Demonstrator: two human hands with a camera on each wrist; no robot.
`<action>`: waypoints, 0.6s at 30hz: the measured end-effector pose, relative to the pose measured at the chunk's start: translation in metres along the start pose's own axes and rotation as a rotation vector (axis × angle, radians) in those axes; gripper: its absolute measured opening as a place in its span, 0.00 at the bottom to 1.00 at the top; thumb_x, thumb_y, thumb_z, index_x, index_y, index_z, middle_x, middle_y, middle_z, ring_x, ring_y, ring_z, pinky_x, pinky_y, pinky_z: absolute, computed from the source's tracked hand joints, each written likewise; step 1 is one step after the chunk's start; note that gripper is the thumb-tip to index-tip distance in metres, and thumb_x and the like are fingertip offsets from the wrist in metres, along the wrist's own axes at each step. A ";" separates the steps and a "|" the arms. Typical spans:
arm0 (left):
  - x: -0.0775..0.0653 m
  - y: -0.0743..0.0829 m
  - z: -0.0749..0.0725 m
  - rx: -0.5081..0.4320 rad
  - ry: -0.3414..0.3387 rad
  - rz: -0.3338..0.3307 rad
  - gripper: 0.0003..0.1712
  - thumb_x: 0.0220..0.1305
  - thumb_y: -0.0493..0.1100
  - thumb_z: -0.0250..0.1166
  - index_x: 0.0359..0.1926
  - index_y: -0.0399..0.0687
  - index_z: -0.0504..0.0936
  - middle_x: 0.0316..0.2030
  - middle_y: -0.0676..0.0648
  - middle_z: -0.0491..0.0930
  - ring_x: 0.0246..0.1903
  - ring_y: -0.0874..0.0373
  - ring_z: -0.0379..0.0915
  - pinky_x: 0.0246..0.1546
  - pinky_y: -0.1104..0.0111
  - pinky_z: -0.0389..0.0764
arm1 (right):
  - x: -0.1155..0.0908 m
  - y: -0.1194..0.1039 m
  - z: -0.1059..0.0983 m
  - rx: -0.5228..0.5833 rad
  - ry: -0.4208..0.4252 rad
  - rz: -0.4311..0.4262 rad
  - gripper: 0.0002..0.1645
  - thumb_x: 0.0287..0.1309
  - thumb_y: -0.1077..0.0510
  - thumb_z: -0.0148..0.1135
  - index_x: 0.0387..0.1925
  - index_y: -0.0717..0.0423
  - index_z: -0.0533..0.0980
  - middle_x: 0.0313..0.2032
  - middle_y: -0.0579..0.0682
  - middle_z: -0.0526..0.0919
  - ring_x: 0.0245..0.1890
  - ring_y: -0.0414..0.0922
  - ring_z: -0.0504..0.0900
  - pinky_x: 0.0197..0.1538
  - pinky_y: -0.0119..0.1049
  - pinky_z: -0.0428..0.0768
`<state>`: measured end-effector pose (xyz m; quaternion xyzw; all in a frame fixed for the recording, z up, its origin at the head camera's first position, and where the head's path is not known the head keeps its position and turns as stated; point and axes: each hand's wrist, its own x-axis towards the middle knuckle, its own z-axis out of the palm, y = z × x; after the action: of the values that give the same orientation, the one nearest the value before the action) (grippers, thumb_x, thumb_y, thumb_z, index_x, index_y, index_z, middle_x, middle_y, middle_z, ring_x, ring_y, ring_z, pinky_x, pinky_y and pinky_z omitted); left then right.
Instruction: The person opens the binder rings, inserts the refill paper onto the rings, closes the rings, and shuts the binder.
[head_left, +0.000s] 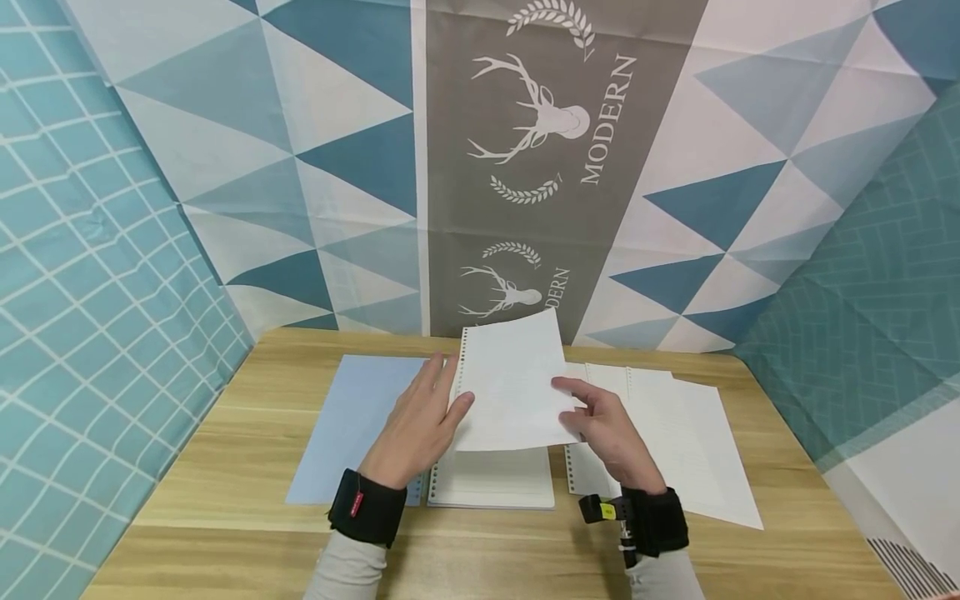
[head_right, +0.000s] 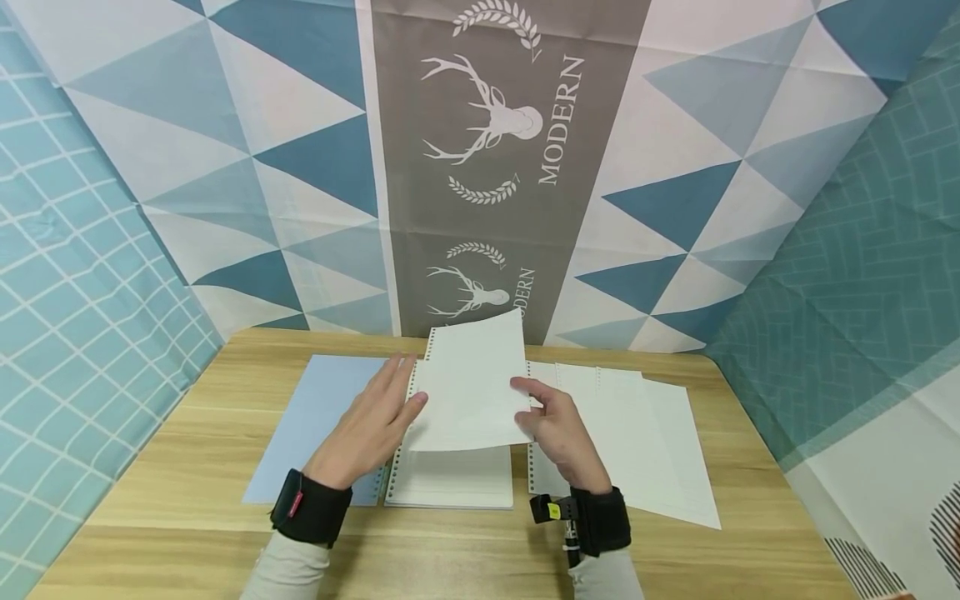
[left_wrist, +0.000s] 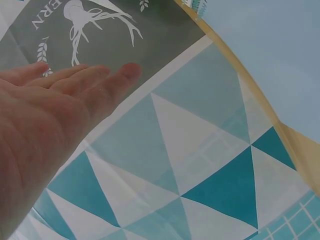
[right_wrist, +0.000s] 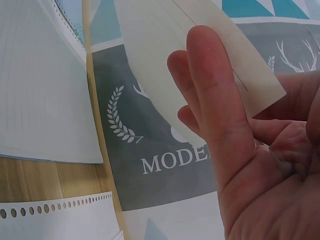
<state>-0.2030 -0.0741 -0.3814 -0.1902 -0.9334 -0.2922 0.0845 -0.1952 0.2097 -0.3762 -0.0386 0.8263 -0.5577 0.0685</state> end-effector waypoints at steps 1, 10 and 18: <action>0.000 0.000 0.000 -0.002 0.001 -0.002 0.40 0.80 0.59 0.46 0.80 0.43 0.51 0.79 0.33 0.50 0.79 0.38 0.47 0.75 0.43 0.58 | 0.000 0.000 0.001 0.001 -0.002 0.000 0.31 0.67 0.68 0.57 0.71 0.52 0.70 0.71 0.54 0.69 0.26 0.43 0.68 0.34 0.32 0.72; 0.000 -0.003 0.001 0.000 0.000 -0.019 0.40 0.80 0.59 0.47 0.80 0.39 0.51 0.79 0.33 0.49 0.79 0.37 0.47 0.75 0.42 0.58 | 0.001 0.000 0.005 0.015 -0.024 -0.017 0.32 0.66 0.69 0.57 0.70 0.53 0.70 0.73 0.56 0.68 0.22 0.41 0.65 0.31 0.32 0.71; 0.000 -0.004 0.000 -0.013 -0.015 -0.030 0.41 0.80 0.59 0.47 0.80 0.40 0.51 0.79 0.32 0.49 0.79 0.36 0.46 0.75 0.41 0.57 | 0.003 0.000 0.011 0.009 -0.049 -0.042 0.33 0.64 0.71 0.57 0.70 0.55 0.71 0.75 0.57 0.66 0.23 0.41 0.63 0.31 0.31 0.70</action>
<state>-0.2046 -0.0769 -0.3837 -0.1791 -0.9349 -0.2980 0.0718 -0.1965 0.1995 -0.3802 -0.0694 0.8207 -0.5618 0.0769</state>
